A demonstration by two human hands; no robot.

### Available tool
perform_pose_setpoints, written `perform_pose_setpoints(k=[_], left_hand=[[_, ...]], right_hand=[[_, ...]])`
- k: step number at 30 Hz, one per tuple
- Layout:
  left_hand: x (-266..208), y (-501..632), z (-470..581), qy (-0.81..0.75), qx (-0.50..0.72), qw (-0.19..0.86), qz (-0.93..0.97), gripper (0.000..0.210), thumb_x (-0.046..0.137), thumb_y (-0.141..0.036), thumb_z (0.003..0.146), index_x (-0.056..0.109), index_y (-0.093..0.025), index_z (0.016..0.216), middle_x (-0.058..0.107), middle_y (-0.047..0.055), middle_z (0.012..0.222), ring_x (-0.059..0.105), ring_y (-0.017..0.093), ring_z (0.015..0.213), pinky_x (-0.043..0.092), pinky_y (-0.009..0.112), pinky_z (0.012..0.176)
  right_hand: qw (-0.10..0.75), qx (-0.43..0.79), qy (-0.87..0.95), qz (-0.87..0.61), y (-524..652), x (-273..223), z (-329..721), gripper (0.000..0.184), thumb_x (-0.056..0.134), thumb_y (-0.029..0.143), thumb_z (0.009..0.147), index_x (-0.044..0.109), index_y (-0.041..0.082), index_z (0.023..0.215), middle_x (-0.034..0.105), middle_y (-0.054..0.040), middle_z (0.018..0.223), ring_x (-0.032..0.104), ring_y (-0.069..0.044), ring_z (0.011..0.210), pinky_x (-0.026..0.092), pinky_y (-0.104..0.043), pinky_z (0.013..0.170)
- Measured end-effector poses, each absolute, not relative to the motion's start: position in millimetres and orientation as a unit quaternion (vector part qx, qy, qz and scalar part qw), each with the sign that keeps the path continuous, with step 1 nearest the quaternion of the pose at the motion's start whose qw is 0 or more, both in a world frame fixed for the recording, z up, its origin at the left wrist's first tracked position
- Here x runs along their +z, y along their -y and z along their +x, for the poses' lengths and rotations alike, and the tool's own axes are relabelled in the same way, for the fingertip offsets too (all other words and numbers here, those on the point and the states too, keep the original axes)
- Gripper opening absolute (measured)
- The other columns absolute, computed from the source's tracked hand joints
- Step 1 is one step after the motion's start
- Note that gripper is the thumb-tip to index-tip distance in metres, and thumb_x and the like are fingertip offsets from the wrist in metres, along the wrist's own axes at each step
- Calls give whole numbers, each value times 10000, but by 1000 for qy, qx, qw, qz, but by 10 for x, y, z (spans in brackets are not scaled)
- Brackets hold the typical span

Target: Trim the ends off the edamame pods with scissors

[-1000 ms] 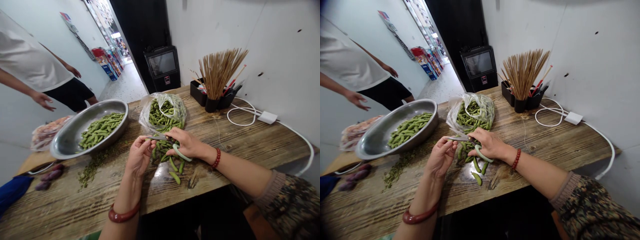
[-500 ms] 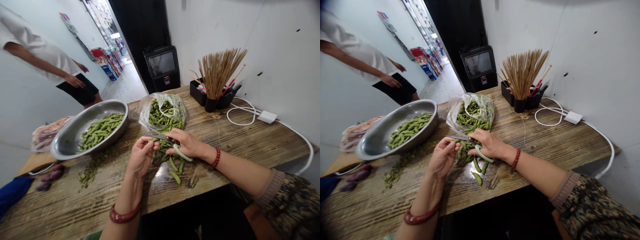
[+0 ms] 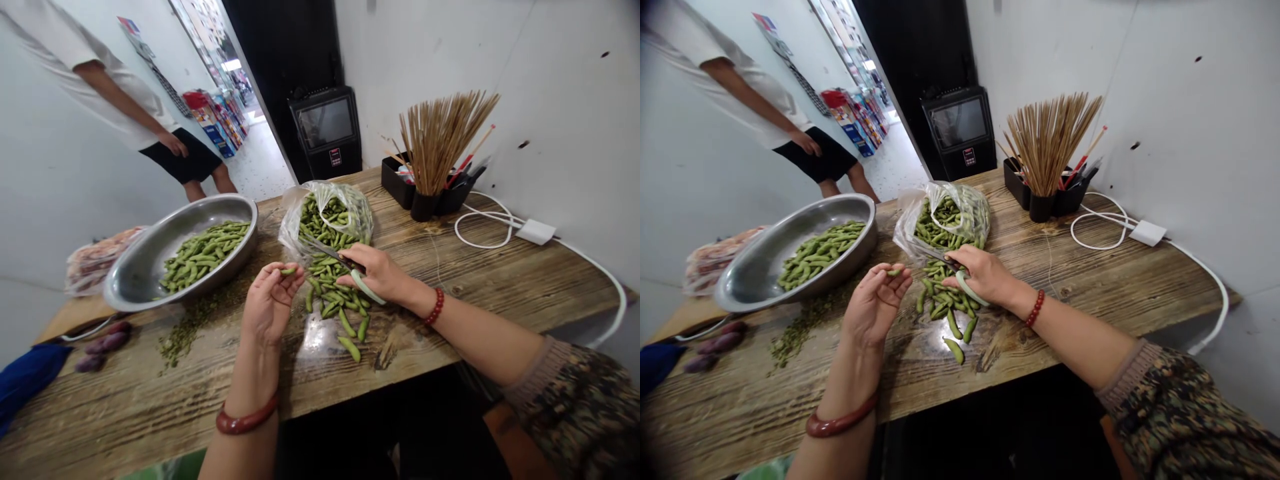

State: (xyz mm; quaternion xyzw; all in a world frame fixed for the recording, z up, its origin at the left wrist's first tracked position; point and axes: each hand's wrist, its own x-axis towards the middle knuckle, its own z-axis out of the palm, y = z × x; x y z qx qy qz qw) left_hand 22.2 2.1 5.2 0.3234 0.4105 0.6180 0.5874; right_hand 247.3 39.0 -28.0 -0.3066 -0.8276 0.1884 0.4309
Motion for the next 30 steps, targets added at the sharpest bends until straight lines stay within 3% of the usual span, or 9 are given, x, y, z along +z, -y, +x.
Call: perform_pose_setpoints(k=[2,5,7,10,14,18,22,26,30], left_hand=[[47,-30,202,-418,612,589,323,181,693,-207,690,599,-176,841,632,-12,700,638,130,679,529,257,653],[4,-43,212,-486,565,551,376,146,651,-242,718,596,-173,834,473,-69,539,429,67,430,338,175,425],[-38,-51,223,-569,506,441,474,119,645,-272,721,609,-169,769,455,-65,511,377,71,418,279,191,428],[-93,-49,210,-656,351,232,626,145,642,-310,714,623,-176,661,569,-8,574,488,130,542,322,234,527],[-130,-18,156,-673,176,146,703,204,630,-388,723,617,-194,658,612,20,611,514,166,575,286,259,534],[-147,-17,133,-656,143,150,726,143,624,-313,715,591,-193,646,599,12,618,497,155,574,281,256,540],[-110,-40,159,-640,266,183,697,85,636,-239,682,590,-183,638,587,2,638,504,150,624,331,238,571],[-4,-13,214,-595,425,363,578,175,703,-294,676,585,-166,690,557,-25,599,434,93,506,324,199,491],[71,31,270,-529,496,510,463,260,755,-289,659,590,-148,800,616,-6,646,371,36,417,252,158,401]], right_hand=[[433,187,825,-311,-407,-294,2483,420,693,386,799,591,149,1130,607,-80,933,584,-197,834,487,-313,759],[425,184,831,-309,-411,-306,2486,414,679,398,808,594,147,1126,607,-81,929,586,-197,825,487,-315,754],[422,182,833,-307,-406,-310,2484,414,672,399,814,592,145,1131,607,-84,933,586,-197,824,487,-317,755],[416,180,835,-311,-397,-313,2481,420,669,393,817,586,142,1144,605,-85,935,584,-193,807,488,-316,744],[408,181,837,-315,-389,-310,2480,419,672,382,816,582,146,1150,607,-87,946,583,-193,812,486,-317,750],[404,183,840,-313,-377,-299,2478,417,679,365,812,582,148,1155,600,-77,921,569,-181,787,480,-302,732],[405,181,840,-313,-365,-286,2469,401,687,343,808,587,158,1149,595,-66,908,559,-172,769,472,-290,709],[402,183,839,-318,-354,-273,2464,420,696,354,799,586,159,1154,591,-64,922,555,-161,742,475,-286,698],[375,190,852,-312,-336,-261,2470,496,705,373,788,551,163,1210,577,-66,958,553,-151,721,484,-285,688]])
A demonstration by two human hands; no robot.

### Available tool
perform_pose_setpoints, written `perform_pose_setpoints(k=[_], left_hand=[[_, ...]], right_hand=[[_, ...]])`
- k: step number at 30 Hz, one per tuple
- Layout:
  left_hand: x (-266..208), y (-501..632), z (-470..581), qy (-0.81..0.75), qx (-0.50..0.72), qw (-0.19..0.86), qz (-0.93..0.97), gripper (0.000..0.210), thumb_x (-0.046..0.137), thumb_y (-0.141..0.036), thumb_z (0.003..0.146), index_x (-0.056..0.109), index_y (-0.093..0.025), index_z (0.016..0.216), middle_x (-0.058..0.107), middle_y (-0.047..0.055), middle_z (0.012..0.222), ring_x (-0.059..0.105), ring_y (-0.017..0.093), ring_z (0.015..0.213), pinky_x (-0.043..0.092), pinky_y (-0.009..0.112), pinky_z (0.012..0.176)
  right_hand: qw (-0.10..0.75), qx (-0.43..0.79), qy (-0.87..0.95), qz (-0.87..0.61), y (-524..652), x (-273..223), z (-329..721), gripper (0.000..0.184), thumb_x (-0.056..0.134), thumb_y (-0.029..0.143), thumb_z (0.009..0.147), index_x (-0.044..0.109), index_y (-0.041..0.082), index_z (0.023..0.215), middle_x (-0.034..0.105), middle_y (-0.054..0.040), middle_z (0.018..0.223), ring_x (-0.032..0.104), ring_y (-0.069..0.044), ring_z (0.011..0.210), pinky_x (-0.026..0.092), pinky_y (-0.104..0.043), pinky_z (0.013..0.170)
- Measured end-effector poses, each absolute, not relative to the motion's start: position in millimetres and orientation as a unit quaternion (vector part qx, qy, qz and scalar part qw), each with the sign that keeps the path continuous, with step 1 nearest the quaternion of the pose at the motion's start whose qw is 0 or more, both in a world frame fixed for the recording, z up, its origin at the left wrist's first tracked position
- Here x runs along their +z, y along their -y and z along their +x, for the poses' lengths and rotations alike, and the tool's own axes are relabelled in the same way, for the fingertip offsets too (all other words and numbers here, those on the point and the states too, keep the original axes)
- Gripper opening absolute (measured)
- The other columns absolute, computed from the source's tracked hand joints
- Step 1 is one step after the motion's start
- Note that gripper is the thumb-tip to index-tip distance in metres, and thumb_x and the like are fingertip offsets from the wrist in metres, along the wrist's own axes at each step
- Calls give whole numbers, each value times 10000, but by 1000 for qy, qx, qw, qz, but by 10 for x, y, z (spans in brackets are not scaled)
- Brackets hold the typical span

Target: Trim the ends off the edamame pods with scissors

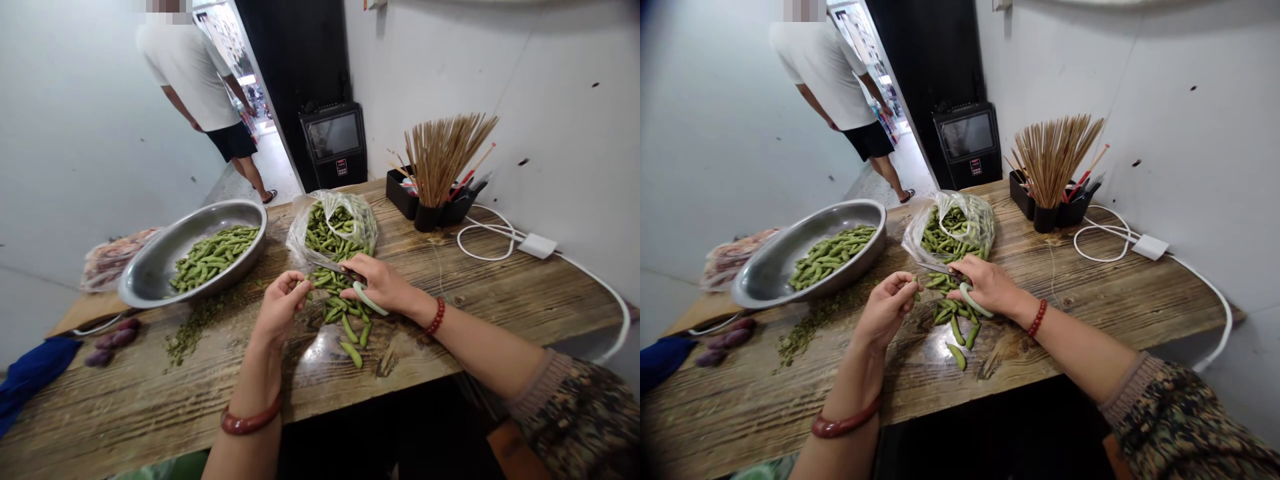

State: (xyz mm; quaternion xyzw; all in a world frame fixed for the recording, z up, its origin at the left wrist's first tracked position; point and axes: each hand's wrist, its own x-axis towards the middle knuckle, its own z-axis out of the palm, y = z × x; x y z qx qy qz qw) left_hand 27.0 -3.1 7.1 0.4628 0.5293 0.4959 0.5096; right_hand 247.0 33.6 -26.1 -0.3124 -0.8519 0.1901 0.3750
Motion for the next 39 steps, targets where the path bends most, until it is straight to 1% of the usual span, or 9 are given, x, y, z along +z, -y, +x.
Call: perform_pose_setpoints(k=[2,6,12,16,20,24,28,33,39], left_hand=[[79,38,285,-511,513,526,446,278,768,-270,648,623,-137,843,629,7,672,389,30,424,248,148,391],[66,40,299,-486,529,537,442,257,767,-275,654,673,-132,847,623,8,678,411,34,445,253,143,382],[53,57,334,-491,525,533,447,242,797,-258,616,706,-136,804,596,-11,603,414,38,450,283,151,410],[14,52,347,-493,515,527,462,235,804,-267,615,707,-146,792,578,-14,583,418,49,459,288,158,421],[-33,43,351,-488,491,517,503,165,777,-272,666,709,-155,761,540,-21,594,397,51,474,287,169,431],[-59,36,345,-490,476,511,522,142,759,-281,689,709,-160,744,561,-13,640,398,58,491,292,183,445],[-82,29,327,-488,480,515,516,148,771,-271,669,709,-159,742,568,-18,627,394,58,482,287,191,449],[-101,30,316,-494,479,518,508,184,773,-255,663,724,-150,805,612,-4,679,421,59,514,303,185,466],[-57,25,312,-501,499,510,490,202,776,-249,657,698,-138,806,566,-30,613,360,33,467,259,166,427]], right_hand=[[358,189,863,-303,-324,-253,2474,537,711,378,781,529,174,1243,569,-64,965,557,-155,731,488,-290,693],[336,185,877,-289,-299,-236,2468,594,731,382,759,508,180,1271,564,-74,991,572,-191,838,491,-315,743],[331,200,882,-268,-276,-234,2436,603,740,380,752,506,175,1269,567,-88,1022,577,-215,915,496,-346,803],[330,199,884,-266,-270,-242,2422,602,737,384,755,507,164,1265,568,-95,1034,577,-216,928,497,-346,810],[336,192,885,-260,-272,-260,2407,609,736,407,750,514,143,1251,572,-104,1030,570,-218,911,498,-346,791],[336,190,886,-257,-267,-264,2400,607,734,417,750,518,140,1244,573,-101,1022,572,-216,895,498,-341,776],[332,192,886,-260,-258,-243,2402,551,721,400,768,532,149,1220,577,-93,998,571,-203,870,496,-322,756],[333,194,887,-254,-272,-242,2412,448,695,369,801,565,150,1169,595,-89,982,582,-195,864,491,-294,744],[332,196,882,-270,-293,-258,2427,418,687,337,811,576,150,1168,605,-88,976,595,-196,871,492,-293,756]])
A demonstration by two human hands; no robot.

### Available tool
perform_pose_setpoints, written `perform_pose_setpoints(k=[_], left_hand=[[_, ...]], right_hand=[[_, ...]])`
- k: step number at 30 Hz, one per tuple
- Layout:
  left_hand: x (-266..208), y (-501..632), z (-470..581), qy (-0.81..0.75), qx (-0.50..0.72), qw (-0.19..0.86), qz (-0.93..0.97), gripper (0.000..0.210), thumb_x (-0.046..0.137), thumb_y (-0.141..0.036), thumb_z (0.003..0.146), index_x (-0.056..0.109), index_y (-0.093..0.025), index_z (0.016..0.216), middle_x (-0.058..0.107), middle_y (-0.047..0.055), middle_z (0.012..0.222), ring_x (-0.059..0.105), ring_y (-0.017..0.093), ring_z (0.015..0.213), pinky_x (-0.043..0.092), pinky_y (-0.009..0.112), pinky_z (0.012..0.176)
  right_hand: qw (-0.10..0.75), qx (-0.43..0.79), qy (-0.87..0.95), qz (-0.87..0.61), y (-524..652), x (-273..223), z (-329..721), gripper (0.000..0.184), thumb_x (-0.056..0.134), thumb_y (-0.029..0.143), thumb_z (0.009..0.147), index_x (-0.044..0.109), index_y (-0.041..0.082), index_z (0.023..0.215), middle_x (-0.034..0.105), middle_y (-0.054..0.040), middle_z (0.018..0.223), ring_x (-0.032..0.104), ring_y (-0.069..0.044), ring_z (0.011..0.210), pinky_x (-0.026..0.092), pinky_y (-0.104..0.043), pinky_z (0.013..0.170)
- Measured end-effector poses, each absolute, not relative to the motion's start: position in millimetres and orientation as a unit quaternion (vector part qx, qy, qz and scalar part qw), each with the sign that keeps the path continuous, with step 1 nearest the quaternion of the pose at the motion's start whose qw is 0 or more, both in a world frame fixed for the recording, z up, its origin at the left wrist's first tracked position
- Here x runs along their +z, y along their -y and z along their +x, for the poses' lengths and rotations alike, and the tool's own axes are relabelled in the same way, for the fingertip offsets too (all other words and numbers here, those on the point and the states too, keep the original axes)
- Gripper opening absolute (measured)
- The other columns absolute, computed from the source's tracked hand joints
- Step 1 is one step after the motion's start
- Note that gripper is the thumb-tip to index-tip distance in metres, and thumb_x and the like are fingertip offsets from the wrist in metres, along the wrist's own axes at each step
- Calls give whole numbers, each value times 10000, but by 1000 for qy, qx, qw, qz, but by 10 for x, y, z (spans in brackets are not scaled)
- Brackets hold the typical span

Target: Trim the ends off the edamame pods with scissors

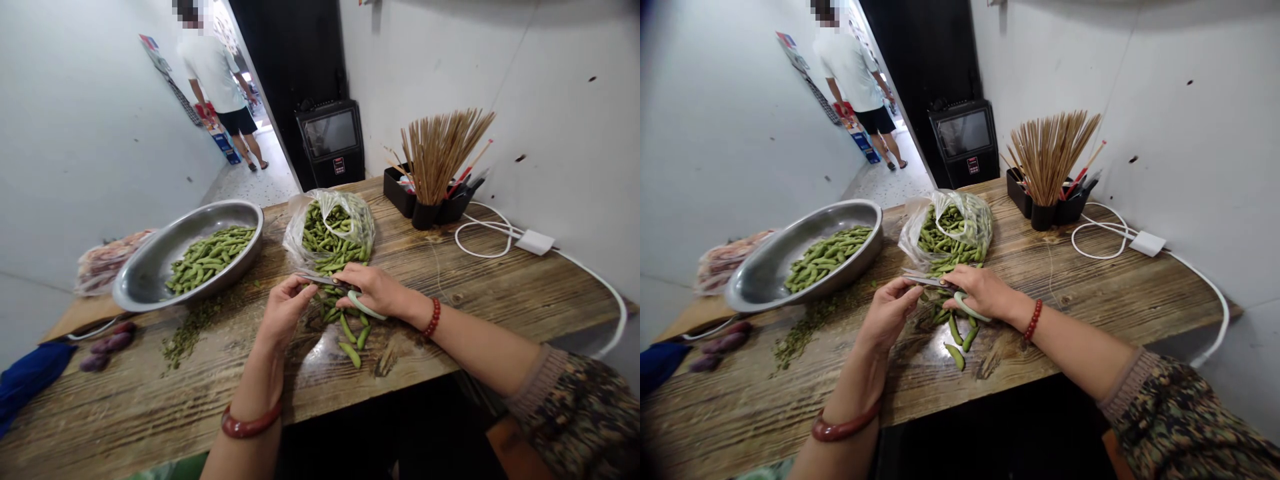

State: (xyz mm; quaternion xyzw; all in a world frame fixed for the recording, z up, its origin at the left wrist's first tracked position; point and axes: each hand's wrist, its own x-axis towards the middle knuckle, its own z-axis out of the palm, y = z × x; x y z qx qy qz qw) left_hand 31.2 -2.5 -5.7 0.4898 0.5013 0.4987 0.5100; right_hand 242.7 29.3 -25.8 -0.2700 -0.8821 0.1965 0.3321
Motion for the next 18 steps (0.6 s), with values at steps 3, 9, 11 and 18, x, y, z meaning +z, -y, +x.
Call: perform_pose_setpoints(k=[3,9,11,18], left_hand=[[-24,18,309,-491,529,518,459,226,780,-252,651,665,-138,808,547,-38,628,345,25,447,238,157,399],[4,2,299,-455,577,555,391,257,784,-253,644,603,-151,796,492,-57,599,399,38,459,257,134,375],[3,-6,291,-448,590,559,373,269,792,-235,627,601,-146,793,529,-44,634,409,35,470,260,130,371],[-3,-17,286,-433,598,569,363,229,784,-208,626,618,-145,770,483,-57,520,383,36,437,255,122,365]], right_hand=[[348,193,872,-283,-298,-266,2426,439,691,349,806,571,146,1176,603,-88,977,595,-196,868,496,-300,764],[370,184,861,-297,-304,-276,2434,461,692,353,804,557,172,1205,590,-73,976,583,-175,815,497,-296,749],[373,179,856,-309,-304,-274,2439,476,693,364,801,549,175,1213,581,-71,983,575,-163,775,497,-292,734],[352,173,874,-287,-265,-224,2425,565,721,379,771,511,180,1256,567,-77,1004,577,-199,874,501,-321,776]])
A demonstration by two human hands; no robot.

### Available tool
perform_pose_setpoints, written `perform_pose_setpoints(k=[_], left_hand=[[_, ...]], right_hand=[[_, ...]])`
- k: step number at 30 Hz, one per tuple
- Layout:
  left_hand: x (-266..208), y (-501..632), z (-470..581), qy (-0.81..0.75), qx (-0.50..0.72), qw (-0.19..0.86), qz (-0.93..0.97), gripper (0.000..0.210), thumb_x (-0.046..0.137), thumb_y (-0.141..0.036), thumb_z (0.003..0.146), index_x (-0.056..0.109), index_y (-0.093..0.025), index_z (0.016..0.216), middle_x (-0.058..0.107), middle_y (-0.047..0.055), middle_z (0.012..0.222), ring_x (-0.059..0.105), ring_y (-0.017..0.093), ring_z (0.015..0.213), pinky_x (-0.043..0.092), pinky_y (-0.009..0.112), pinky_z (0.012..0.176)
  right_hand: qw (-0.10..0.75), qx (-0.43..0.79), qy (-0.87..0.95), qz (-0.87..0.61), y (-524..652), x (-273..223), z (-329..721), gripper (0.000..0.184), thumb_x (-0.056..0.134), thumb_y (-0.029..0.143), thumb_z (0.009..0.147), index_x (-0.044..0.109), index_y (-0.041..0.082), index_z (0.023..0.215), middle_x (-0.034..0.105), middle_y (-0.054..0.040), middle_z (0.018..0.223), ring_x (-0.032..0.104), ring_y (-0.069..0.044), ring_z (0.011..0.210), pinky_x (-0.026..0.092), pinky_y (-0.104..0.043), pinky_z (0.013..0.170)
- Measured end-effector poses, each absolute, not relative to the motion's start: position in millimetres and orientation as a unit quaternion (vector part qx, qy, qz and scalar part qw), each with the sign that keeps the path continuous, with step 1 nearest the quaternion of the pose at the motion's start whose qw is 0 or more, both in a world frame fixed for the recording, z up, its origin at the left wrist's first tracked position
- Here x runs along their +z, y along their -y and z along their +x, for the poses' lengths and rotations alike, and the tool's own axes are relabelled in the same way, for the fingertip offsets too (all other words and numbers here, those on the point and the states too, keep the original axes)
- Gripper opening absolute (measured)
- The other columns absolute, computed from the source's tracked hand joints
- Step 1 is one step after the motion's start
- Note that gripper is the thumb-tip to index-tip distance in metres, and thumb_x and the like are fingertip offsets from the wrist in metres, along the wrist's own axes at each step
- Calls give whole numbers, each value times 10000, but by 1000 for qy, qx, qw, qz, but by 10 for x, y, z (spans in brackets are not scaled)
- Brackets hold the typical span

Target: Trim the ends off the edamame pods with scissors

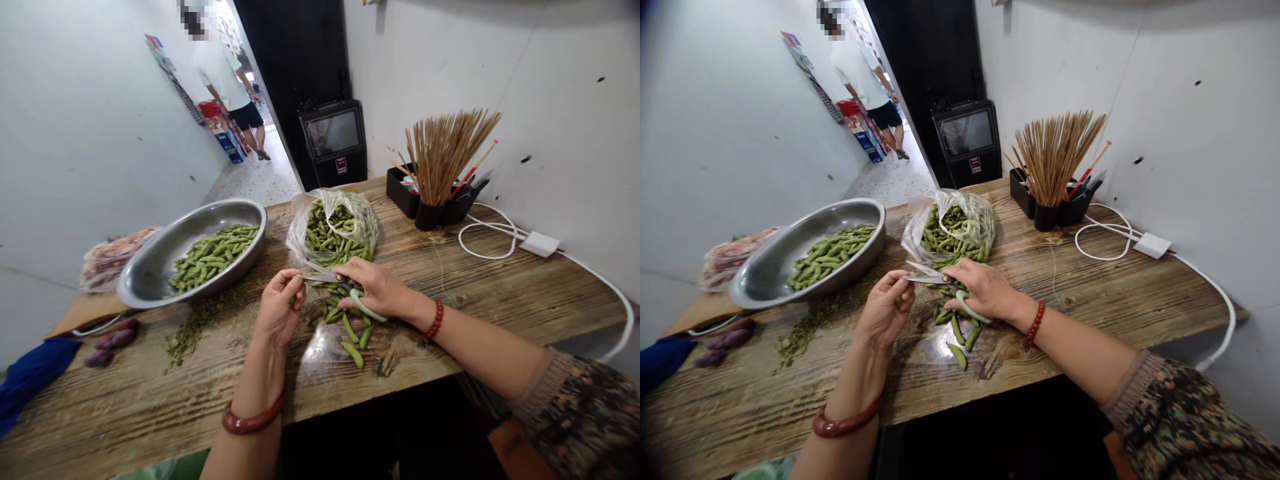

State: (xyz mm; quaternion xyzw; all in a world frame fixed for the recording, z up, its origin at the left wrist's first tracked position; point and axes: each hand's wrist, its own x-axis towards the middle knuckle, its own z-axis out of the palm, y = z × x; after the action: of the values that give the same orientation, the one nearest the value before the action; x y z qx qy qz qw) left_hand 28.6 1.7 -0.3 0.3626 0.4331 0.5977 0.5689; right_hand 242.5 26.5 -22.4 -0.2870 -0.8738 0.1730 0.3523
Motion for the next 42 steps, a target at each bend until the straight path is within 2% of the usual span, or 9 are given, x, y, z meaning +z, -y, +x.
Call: perform_pose_setpoints(k=[7,25,42], left_hand=[[-22,-19,317,-448,597,559,362,262,811,-195,580,615,-136,744,541,-35,599,403,27,442,244,116,360],[-3,5,327,-446,592,555,379,260,805,-206,588,617,-133,753,518,-44,579,392,23,430,237,120,370],[-9,13,337,-451,576,555,396,264,795,-221,613,607,-130,776,496,-54,549,369,25,419,218,129,367]], right_hand=[[365,169,875,-270,-254,-200,2412,559,722,386,769,516,175,1244,566,-85,996,576,-209,871,502,-338,775],[351,178,877,-276,-263,-204,2427,571,728,386,762,510,176,1246,562,-79,1000,575,-206,883,502,-335,789],[355,162,882,-265,-275,-235,2414,446,687,366,805,562,144,1170,604,-92,995,595,-207,880,506,-308,762]])
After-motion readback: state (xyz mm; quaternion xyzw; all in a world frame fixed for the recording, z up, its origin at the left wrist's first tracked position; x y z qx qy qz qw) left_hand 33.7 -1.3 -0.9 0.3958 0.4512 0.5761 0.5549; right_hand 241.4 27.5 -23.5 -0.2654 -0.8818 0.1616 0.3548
